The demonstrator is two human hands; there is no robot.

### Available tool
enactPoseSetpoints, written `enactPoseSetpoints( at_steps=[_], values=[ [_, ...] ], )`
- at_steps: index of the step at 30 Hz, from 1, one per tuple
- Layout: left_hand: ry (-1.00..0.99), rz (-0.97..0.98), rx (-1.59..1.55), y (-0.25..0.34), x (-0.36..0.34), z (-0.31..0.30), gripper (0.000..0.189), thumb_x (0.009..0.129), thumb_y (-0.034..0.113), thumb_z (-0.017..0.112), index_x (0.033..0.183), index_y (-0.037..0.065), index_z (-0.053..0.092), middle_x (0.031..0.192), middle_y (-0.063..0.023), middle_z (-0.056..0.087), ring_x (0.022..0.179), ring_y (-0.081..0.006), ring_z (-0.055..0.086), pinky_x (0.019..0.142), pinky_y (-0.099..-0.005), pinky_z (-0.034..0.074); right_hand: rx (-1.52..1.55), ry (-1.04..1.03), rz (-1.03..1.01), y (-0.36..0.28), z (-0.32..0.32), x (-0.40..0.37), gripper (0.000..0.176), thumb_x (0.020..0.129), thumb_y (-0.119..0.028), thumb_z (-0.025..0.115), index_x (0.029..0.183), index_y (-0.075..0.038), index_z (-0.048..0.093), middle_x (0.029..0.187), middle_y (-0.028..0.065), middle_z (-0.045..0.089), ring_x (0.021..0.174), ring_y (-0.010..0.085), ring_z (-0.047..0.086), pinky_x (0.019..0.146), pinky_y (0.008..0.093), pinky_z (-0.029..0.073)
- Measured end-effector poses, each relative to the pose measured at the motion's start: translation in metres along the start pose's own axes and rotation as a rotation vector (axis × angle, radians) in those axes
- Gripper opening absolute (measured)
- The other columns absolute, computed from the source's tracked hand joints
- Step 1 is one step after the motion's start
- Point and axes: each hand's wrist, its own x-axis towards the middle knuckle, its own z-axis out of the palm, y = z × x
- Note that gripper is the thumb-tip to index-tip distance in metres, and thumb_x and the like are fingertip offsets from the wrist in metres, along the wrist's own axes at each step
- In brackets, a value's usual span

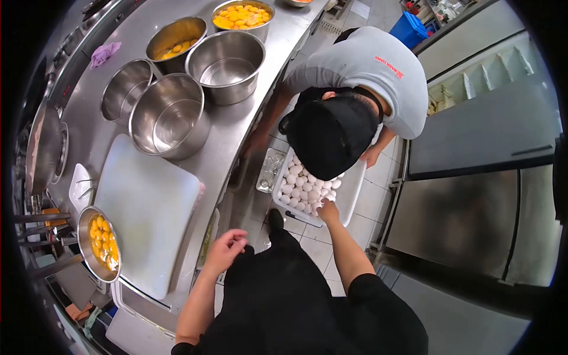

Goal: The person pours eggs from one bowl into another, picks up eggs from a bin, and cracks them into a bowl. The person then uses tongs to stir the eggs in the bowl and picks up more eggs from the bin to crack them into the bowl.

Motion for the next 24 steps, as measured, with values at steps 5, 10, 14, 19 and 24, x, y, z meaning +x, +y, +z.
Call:
enactPoseSetpoints(
  at_steps=[5, 10, 14, 19, 24],
  values=[
    [-0.139, 0.049, 0.408, -0.028, 0.063, 0.068, 0.032, 0.091, 0.022, 0.068, 0.118, 0.006, 0.064, 0.098, -0.0095, 0.066, 0.078, -0.0205, 0.065, 0.075, -0.0333, 0.052, -0.004, 0.009, -0.099, 0.027, 0.057, 0.097, 0.059, 0.077, -0.026, 0.072, 0.13, -0.008, 0.055, 0.123, 0.0204, 0.06, 0.11, 0.0344, 0.063, 0.093, 0.0443, 0.052],
    [-0.157, 0.32, 0.736, -0.063, 0.173, 0.158, 0.033, 0.091, 0.024, 0.066, 0.119, 0.006, 0.064, 0.103, -0.0127, 0.066, 0.087, -0.0284, 0.067, 0.076, -0.0397, 0.053, -0.243, -0.044, -0.113, 0.009, 0.069, 0.1, 0.054, 0.075, -0.024, 0.074, 0.123, -0.005, 0.056, 0.13, 0.0251, 0.056, 0.107, 0.0364, 0.065, 0.088, 0.0465, 0.054],
    [-0.295, 0.161, 1.28, -0.095, 0.288, 0.212, 0.035, 0.089, 0.021, 0.064, 0.123, 0.012, 0.065, 0.12, -0.0126, 0.063, 0.105, -0.0307, 0.065, 0.083, -0.0465, 0.054, -0.198, -0.134, -0.098, 0.037, 0.071, 0.09, 0.05, 0.076, -0.035, 0.073, 0.118, -0.008, 0.063, 0.118, 0.0209, 0.063, 0.11, 0.0365, 0.064, 0.09, 0.0467, 0.053],
    [-0.316, -0.199, 1.686, -0.166, 0.367, 0.238, 0.037, 0.093, 0.026, 0.06, 0.128, 0.016, 0.063, 0.13, -0.0121, 0.06, 0.117, -0.0323, 0.061, 0.079, -0.0533, 0.054, 0.043, -0.295, -0.084, 0.047, 0.026, 0.066, 0.056, 0.076, -0.035, 0.072, 0.123, -0.007, 0.064, 0.11, 0.0224, 0.067, 0.108, 0.0372, 0.065, 0.093, 0.0446, 0.051],
    [-0.397, -0.277, 1.613, -0.196, 0.396, 0.234, 0.037, 0.094, 0.026, 0.058, 0.129, 0.015, 0.062, 0.126, -0.01, 0.064, 0.108, -0.0317, 0.066, 0.07, -0.0543, 0.056, 0.749, -0.201, 0.144, 0.048, -0.001, 0.019, 0.048, 0.081, -0.018, 0.069, 0.126, -0.005, 0.061, 0.101, 0.0101, 0.067, 0.089, 0.0215, 0.065, 0.075, 0.0341, 0.053]
  ],
)
